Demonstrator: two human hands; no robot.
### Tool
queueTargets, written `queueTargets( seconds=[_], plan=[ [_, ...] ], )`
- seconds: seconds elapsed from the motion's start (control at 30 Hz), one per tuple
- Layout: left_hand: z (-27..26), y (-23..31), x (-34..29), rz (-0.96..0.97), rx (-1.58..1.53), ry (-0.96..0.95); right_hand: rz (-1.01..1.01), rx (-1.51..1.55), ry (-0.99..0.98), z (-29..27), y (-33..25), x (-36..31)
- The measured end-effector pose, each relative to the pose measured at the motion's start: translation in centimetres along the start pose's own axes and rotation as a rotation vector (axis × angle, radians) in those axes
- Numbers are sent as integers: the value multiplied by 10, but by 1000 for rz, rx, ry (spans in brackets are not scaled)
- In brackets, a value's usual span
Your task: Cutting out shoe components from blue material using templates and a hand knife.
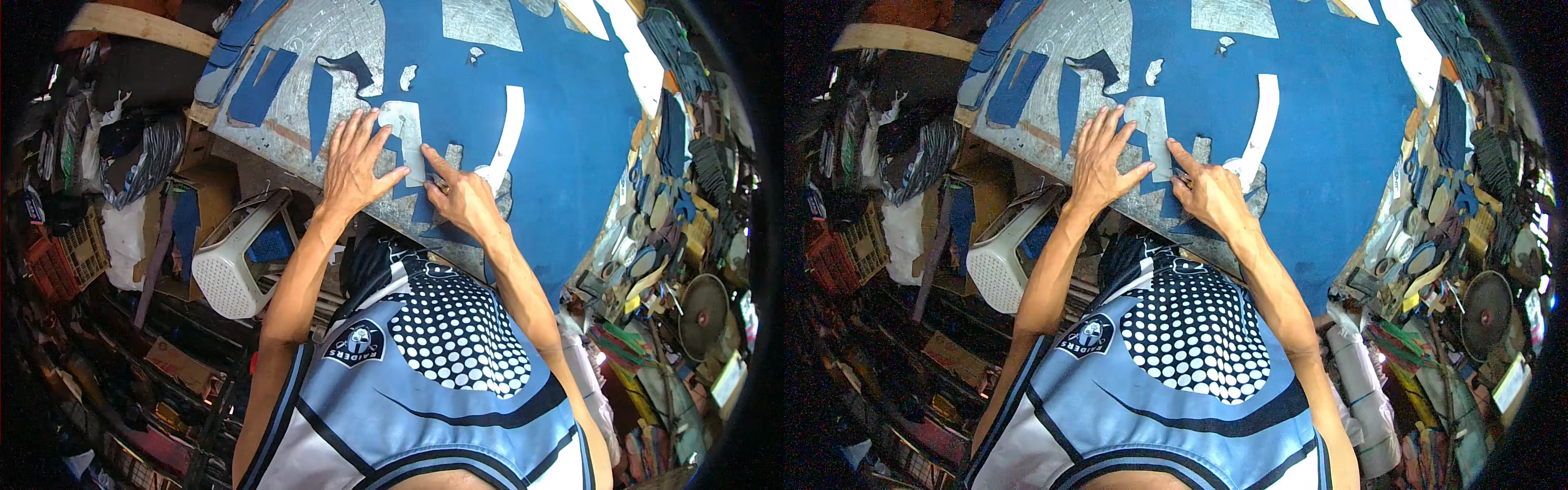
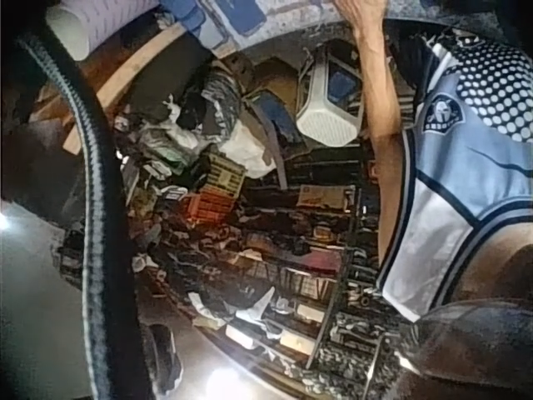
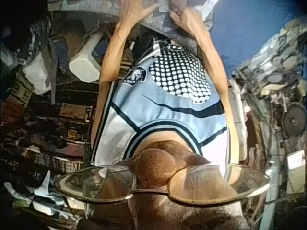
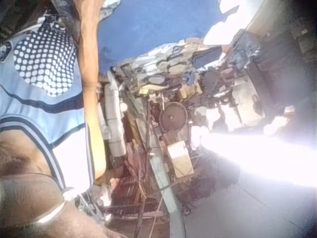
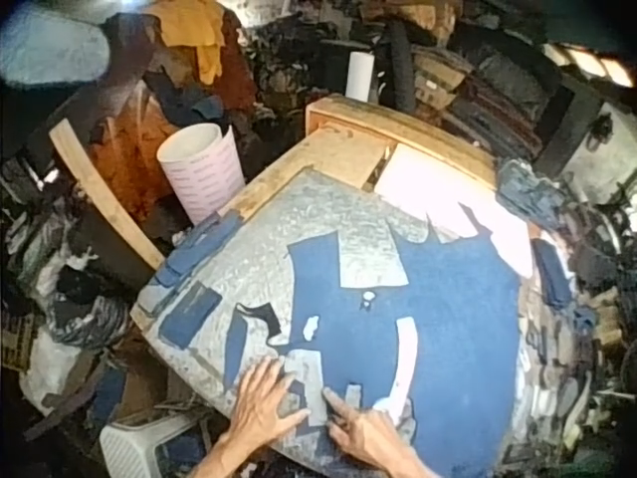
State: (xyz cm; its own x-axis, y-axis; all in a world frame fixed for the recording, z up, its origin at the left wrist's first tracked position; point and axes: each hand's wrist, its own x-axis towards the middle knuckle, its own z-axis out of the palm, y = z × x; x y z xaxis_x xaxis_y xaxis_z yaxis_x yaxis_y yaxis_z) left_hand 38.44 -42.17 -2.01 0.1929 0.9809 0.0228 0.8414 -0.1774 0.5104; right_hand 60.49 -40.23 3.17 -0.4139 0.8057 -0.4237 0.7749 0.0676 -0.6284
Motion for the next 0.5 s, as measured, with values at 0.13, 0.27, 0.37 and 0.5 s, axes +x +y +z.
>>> queueTargets(
  seconds=[0.13,0.27,0.37,0.5],
  plan=[
    [0,3,-3,-22,-42,105,9,7,-13,-2,-1,1],
    [-2,4,1,-9,13,36,7,10,-7,0,2,-1],
    [-1,3,-1,-4,10,44,-30,-25,23,2,4,-1],
    [-2,3,0,-3,8,54,-29,-21,22,2,3,0]
  ],
)
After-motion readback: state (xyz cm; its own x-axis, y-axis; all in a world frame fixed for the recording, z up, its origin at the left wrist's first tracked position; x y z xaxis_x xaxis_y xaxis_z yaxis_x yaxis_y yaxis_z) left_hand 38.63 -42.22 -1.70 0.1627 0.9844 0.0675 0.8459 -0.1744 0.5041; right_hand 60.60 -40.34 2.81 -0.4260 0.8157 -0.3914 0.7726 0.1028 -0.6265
